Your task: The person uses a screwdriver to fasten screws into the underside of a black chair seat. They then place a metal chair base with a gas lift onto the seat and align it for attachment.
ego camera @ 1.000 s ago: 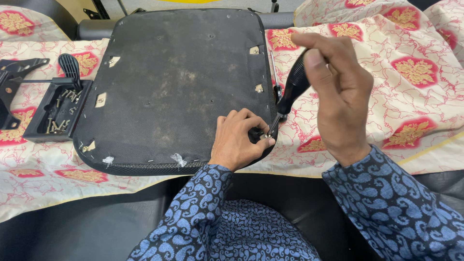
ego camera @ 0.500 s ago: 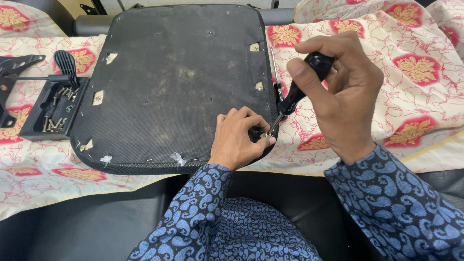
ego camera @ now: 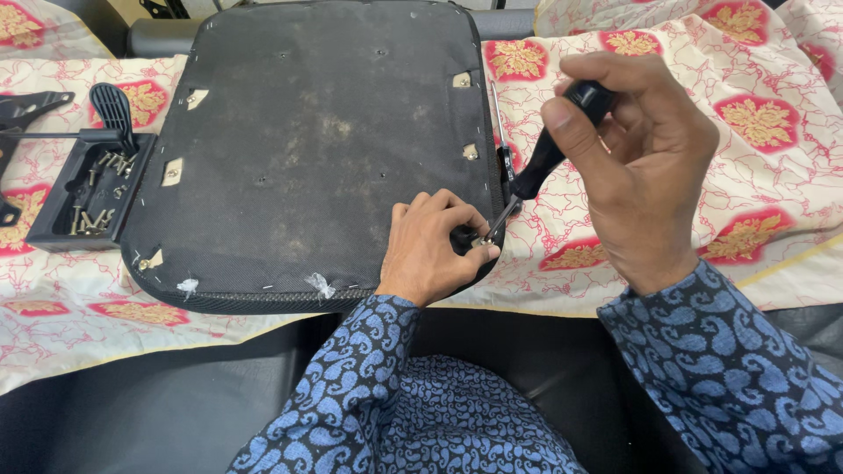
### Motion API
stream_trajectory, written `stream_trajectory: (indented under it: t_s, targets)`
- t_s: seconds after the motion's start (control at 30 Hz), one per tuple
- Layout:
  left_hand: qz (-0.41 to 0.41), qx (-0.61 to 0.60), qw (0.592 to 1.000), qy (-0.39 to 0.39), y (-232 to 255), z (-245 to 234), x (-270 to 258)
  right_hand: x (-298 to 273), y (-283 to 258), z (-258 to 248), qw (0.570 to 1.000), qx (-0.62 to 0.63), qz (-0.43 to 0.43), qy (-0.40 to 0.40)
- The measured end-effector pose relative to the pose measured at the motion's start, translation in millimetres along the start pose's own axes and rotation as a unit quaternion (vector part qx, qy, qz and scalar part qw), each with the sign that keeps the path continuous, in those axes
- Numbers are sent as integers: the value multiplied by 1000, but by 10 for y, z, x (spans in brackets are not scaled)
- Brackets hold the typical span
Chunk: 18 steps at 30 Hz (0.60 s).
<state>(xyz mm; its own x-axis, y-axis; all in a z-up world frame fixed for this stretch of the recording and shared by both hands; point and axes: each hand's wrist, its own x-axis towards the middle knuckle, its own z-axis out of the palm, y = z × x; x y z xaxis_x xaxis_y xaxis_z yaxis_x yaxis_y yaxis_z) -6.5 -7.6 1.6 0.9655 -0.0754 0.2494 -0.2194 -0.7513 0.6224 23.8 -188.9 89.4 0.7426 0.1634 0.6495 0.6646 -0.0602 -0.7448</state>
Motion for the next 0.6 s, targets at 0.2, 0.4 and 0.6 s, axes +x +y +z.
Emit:
stream_trajectory:
  t_s: [0.2,0.4,0.6]
  targets:
    - [-2,5,1000,-2,15,-11,5,-9,-21,-43,999,17,41,-11]
    - [0,4,1000,-1,15,-7,2,16,-106,3,993,103,41,-37]
    - [-1,4,1000,-1,21,-12,0,-31,-10,-32,1000,2,-12,-27]
